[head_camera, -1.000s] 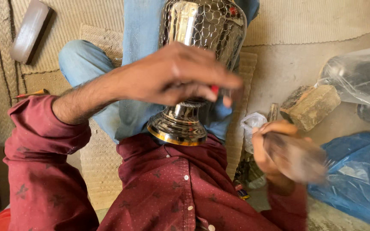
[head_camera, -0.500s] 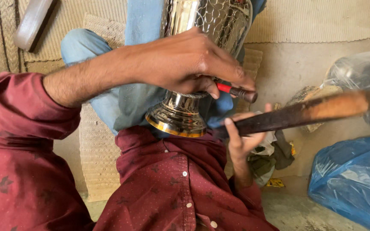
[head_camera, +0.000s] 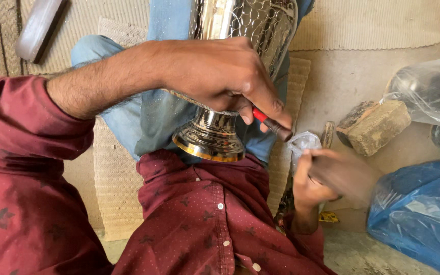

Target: The person sits cross-legged on the floor with a silver metal vase held between their legs. They hold a red-handled punch against the vase surface and strike it with a wooden mallet, working the patterned areas of the vase and repositioning the punch repeatedly.

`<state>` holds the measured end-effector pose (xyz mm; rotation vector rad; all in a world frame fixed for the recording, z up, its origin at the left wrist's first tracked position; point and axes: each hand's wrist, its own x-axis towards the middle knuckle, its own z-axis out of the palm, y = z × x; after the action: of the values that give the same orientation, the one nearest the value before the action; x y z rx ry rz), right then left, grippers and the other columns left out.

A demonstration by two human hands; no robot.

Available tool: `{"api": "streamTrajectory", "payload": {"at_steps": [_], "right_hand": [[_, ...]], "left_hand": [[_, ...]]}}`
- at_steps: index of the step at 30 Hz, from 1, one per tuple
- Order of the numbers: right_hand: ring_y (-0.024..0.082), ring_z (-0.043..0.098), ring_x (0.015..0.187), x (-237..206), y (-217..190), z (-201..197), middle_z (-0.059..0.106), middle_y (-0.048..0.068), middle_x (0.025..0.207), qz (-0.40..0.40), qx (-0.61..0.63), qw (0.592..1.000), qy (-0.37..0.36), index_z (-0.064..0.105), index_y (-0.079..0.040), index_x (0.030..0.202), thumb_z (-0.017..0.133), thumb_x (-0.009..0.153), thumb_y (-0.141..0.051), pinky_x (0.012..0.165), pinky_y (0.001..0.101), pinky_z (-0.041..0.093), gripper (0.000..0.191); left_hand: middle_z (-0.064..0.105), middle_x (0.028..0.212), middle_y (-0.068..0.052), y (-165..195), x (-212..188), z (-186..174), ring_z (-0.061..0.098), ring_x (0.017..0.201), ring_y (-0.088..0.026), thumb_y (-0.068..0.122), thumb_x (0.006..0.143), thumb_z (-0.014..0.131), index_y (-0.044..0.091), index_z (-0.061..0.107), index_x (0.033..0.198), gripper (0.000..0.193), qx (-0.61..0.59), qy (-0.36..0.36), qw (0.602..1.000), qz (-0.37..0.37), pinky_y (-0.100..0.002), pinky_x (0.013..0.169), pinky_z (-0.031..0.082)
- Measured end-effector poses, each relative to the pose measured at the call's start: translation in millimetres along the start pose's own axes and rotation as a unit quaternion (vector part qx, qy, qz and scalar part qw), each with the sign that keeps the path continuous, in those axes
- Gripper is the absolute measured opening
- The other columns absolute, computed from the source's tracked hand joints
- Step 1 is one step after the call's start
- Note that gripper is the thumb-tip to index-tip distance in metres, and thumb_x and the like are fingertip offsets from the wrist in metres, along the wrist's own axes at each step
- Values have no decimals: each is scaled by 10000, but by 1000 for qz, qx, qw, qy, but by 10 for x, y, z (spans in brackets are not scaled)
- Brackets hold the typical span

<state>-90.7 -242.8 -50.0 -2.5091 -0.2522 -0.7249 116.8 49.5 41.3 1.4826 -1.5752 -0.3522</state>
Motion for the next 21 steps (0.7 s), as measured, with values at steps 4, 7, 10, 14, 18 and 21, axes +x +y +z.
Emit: {"api": "streamTrajectory", "payload": {"at_steps": [4, 7, 10, 14, 18, 21], "right_hand": [[291, 618, 921, -153, 219, 157, 596, 151, 1088, 0, 121, 989, 82, 474, 68, 1222, 718, 950, 86, 832, 377, 559, 366], [272, 624, 906, -242, 276, 229, 598, 145, 1044, 11, 42, 996, 72, 512, 59, 1143, 703, 921, 76, 817, 375, 532, 294], [271, 602, 866, -240, 208, 253, 583, 119, 994, 51, 15, 997, 51, 531, 6, 1061, 704, 934, 60, 774, 337, 499, 221], [288, 607, 826, -164, 58, 226, 586, 137, 980, 33, 23, 997, 62, 542, 10, 1019, 711, 929, 35, 774, 347, 487, 193], [254, 651, 887, -193, 1, 184, 587, 107, 1010, 65, -77, 994, -34, 546, -21, 972, 712, 1018, 46, 745, 324, 506, 185], [248, 648, 863, -268, 63, 240, 612, 103, 975, 85, -1, 996, -17, 553, -29, 1055, 705, 980, 95, 777, 346, 521, 210]], "left_hand": [[796, 1077, 3, 15, 75, -29, 747, 899, -236, 71, 879, 711, 211, 672, 1364, 506, 10, -46, 999, -16, -408, 655, 527], [802, 1009, 24, 25, 139, -36, 747, 848, -230, 77, 855, 711, 230, 673, 1350, 519, 3, -72, 997, -4, -414, 629, 522], [799, 960, 23, 32, 191, -22, 733, 788, -250, 78, 832, 711, 273, 672, 1350, 555, 22, -104, 994, -15, -423, 604, 518], [798, 920, 19, 27, 210, -2, 728, 753, -251, 97, 827, 721, 293, 674, 1340, 551, 39, -126, 991, -14, -427, 600, 517], [803, 934, 23, 9, 194, 24, 757, 777, -203, 71, 843, 705, 290, 684, 1320, 525, 18, -144, 989, -42, -408, 608, 534], [801, 946, 1, -8, 189, 43, 753, 802, -220, 107, 866, 731, 255, 703, 1296, 456, 50, -123, 990, -56, -416, 629, 527]]}}
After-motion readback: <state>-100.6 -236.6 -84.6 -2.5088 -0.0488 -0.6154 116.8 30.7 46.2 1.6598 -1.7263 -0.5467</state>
